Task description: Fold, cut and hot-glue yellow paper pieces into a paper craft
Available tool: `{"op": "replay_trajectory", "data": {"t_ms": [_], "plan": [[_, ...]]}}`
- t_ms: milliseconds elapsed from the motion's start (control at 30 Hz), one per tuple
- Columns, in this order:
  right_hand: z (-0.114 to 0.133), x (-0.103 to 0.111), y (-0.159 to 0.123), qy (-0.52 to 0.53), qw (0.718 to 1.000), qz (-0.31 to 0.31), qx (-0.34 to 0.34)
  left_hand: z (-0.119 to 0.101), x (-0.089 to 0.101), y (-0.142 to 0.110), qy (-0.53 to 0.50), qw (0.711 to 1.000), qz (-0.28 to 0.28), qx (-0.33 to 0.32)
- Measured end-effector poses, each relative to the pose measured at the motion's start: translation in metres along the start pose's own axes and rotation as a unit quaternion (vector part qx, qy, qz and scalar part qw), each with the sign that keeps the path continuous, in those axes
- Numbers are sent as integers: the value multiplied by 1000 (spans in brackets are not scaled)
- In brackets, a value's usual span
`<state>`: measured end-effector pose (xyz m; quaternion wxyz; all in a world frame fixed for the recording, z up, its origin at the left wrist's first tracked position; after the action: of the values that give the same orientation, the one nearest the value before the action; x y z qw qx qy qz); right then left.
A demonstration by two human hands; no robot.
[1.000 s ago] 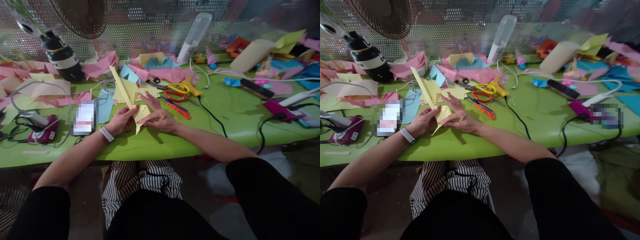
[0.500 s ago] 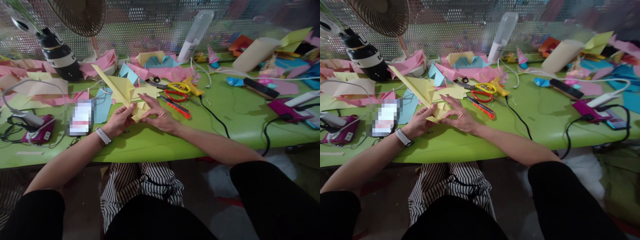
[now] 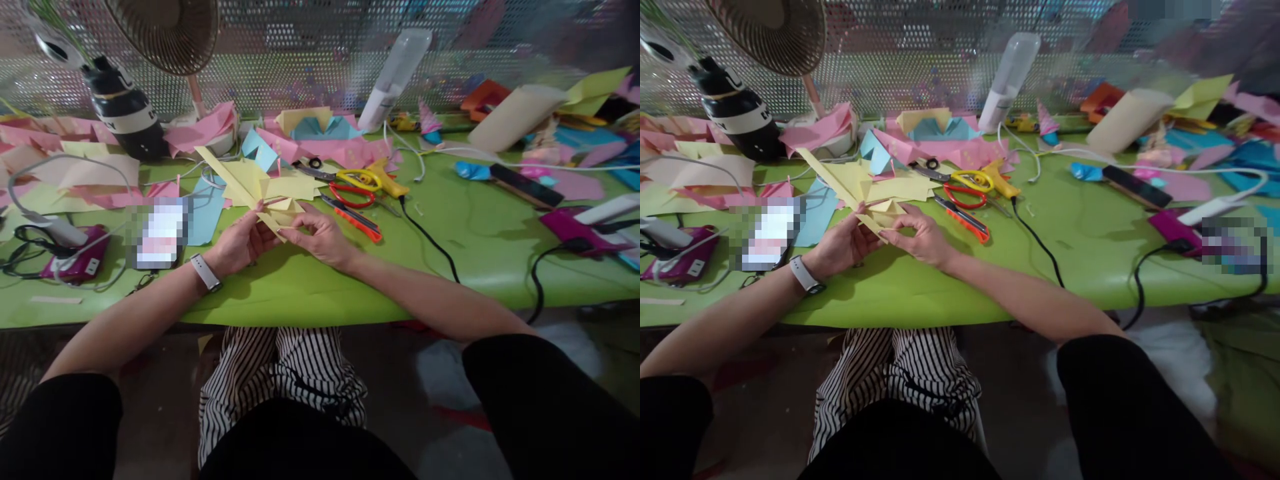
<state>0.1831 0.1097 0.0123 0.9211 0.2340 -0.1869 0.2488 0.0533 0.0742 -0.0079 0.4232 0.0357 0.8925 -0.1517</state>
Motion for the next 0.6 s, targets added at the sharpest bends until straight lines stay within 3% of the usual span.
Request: {"op": "replay_trajectory", "data": {"t_ms": [333,600], "plan": [[1,-3,-4,59,998,9,-15,4,1,3,2,998,48,26],[1,-2,-3,43,999,18,-7,2,-5,-5,39,995,89,-24]]}}
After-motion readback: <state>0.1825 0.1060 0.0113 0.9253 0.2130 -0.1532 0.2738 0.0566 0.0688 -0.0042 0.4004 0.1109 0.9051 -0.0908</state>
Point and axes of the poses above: each hand's wrist, its own y-axis towards the middle knuckle, its own x-axis out of the back of the hand, z = x × y, the point moved 7 cm from there along y, towards the middle knuckle, and after that the axes turned 14 degrees about -y, right-handed, at the moved point
